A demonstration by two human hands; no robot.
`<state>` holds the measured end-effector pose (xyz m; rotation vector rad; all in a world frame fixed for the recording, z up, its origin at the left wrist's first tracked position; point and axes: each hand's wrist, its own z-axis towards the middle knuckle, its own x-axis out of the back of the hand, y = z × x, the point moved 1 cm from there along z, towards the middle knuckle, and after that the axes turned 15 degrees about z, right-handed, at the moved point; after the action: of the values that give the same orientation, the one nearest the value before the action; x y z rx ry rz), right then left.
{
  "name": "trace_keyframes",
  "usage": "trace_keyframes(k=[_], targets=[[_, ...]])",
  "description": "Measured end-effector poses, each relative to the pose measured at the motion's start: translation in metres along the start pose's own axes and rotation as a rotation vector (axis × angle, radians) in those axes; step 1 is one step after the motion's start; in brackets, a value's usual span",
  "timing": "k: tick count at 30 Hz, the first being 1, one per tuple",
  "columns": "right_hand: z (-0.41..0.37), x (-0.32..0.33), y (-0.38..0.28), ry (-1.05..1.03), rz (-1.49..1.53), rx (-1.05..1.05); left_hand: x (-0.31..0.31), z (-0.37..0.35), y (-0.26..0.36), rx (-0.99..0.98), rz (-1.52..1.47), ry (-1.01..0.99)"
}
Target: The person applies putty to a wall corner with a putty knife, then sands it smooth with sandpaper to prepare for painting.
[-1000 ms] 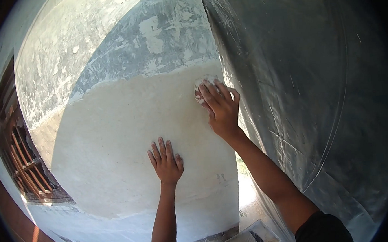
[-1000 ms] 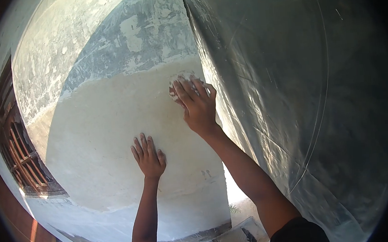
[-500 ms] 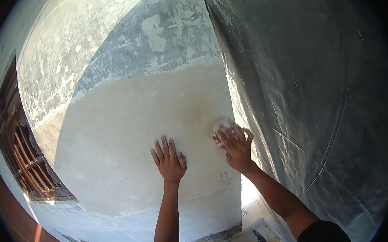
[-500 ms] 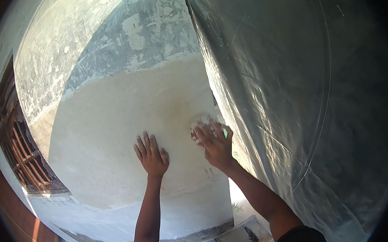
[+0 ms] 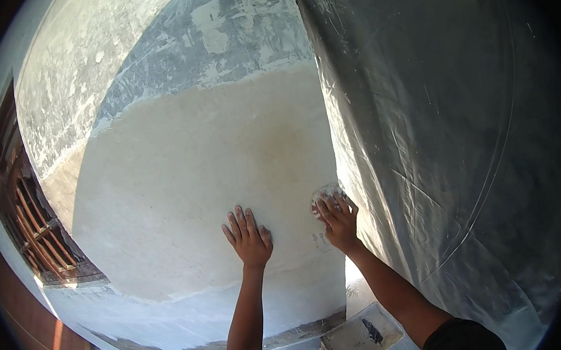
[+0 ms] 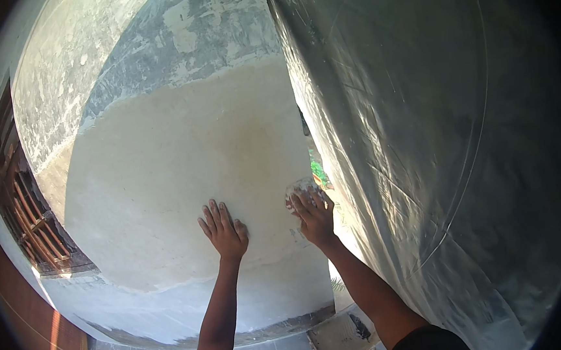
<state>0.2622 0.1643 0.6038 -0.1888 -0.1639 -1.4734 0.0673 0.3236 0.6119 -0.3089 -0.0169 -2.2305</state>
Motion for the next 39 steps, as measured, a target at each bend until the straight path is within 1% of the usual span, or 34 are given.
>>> trace_keyframes(k=[2, 3, 5, 6, 7, 8, 10, 11, 12, 13, 14, 15, 17, 18, 19, 20, 22, 23, 25, 26, 27, 28, 29, 30, 32, 33, 34, 35, 36, 37, 38, 39], targets=[[-0.050, 0.003, -0.009, -0.126, 0.021, -0.095, -0.003, -0.035, 0.011, 0.021, -0.013, -0.017], [-0.072, 0.004, -0.014, -0.143, 0.022, -0.111, -0.003, -0.055, 0.017, 0.013, -0.012, -0.063], [-0.115, 0.004, -0.023, -0.305, 0.087, -0.256, 0.000, -0.095, 0.028, 0.000, -0.015, -0.139], [-0.135, 0.006, -0.027, -0.322, 0.091, -0.280, 0.003, -0.112, 0.034, -0.003, -0.031, -0.217], [-0.156, 0.009, -0.031, -0.396, 0.123, -0.307, 0.007, -0.130, 0.038, -0.007, -0.047, -0.298], [-0.181, 0.011, -0.034, -0.474, 0.159, -0.338, 0.016, -0.146, 0.044, -0.010, -0.048, -0.337], [-0.240, 0.018, -0.037, -0.506, 0.218, -0.403, 0.038, -0.184, 0.057, -0.039, -0.108, -0.695], [-0.262, 0.026, -0.041, -0.584, 0.191, -0.482, 0.050, -0.205, 0.063, -0.070, -0.123, -0.881], [-0.282, 0.036, -0.046, -0.664, 0.162, -0.561, 0.056, -0.241, 0.066, -0.071, -0.126, -0.942], [-0.300, 0.046, -0.051, -0.693, 0.191, -0.690, 0.056, -0.289, 0.067, -0.006, -0.201, -1.197], [-0.320, 0.056, -0.053, -0.769, 0.164, -0.737, 0.066, -0.330, 0.070, 0.067, -0.274, -1.456], [-0.340, 0.068, -0.058, -0.805, 0.133, -0.757, 0.085, -0.357, 0.079, -0.032, -0.094, -1.532], [-0.377, 0.090, -0.053, -0.892, 0.096, -0.809, 0.107, -0.402, 0.093, -0.056, -0.160, -1.657], [-0.398, 0.101, -0.052, -0.894, 0.110, -0.903, 0.124, -0.425, 0.098, -0.074, -0.211, -1.732], [-0.420, 0.113, -0.055, -0.893, 0.121, -0.996, 0.134, -0.438, 0.106, -0.045, -0.252, -1.787], [-0.436, 0.124, -0.058, -0.942, 0.120, -1.033, 0.142, -0.453, 0.113, -0.039, -0.266, -1.846], [-0.459, 0.138, -0.058, -0.938, 0.026, -1.195, 0.146, -0.481, 0.130, 0.017, -0.287, -1.875], [-0.469, 0.142, -0.056, -0.981, 0.022, -1.215, 0.145, -0.491, 0.139, 0.031, -0.298, -1.919], [-0.485, 0.146, -0.056, -1.044, 0.014, -1.356, 0.144, -0.504, 0.155, 0.169, -0.322, -1.843], [-0.496, 0.144, -0.056, -1.086, 0.012, -1.380, 0.140, -0.515, 0.163, 0.223, -0.332, -1.785], [-0.505, 0.142, -0.057, -1.091, 0.095, -1.309, 0.138, -0.525, 0.171, 0.273, -0.339, -1.729], [-0.516, 0.137, -0.055, -1.089, 0.178, -1.238, 0.133, -0.535, 0.177, 0.259, -0.337, -1.681], [-0.531, 0.132, -0.053, -1.106, 0.180, -1.278, 0.131, -0.545, 0.182, 0.245, -0.335, -1.635], [-0.545, 0.126, -0.048, -1.122, 0.184, -1.313, 0.130, -0.556, 0.187, 0.259, -0.333, -1.679], [-0.564, 0.108, -0.028, -1.093, 0.173, -1.301, 0.127, -0.577, 0.196, 0.229, -0.309, -1.544], [-0.565, 0.096, -0.016, -1.061, 0.121, -1.299, 0.129, -0.588, 0.199, 0.237, -0.306, -1.574], [-0.568, 0.082, -0.003, -1.022, 0.068, -1.293, 0.129, -0.597, 0.201, 0.261, -0.317, -1.531], [-0.580, 0.069, 0.010, -1.009, -0.014, -1.199, 0.131, -0.607, 0.203, 0.282, -0.329, -1.487], [-0.592, 0.061, 0.016, -0.994, -0.096, -1.108, 0.134, -0.616, 0.204, 0.278, -0.331, -1.513], [-0.602, 0.055, 0.013, -1.008, -0.102, -1.129, 0.136, -0.623, 0.205, 0.264, -0.368, -1.475], [-0.608, 0.046, 0.005, -1.042, -0.169, -1.067, 0.139, -0.628, 0.205, 0.254, -0.402, -1.436], [-0.618, 0.041, -0.003, -1.073, -0.231, -1.000, 0.140, -0.632, 0.206, 0.251, -0.401, -1.456]])
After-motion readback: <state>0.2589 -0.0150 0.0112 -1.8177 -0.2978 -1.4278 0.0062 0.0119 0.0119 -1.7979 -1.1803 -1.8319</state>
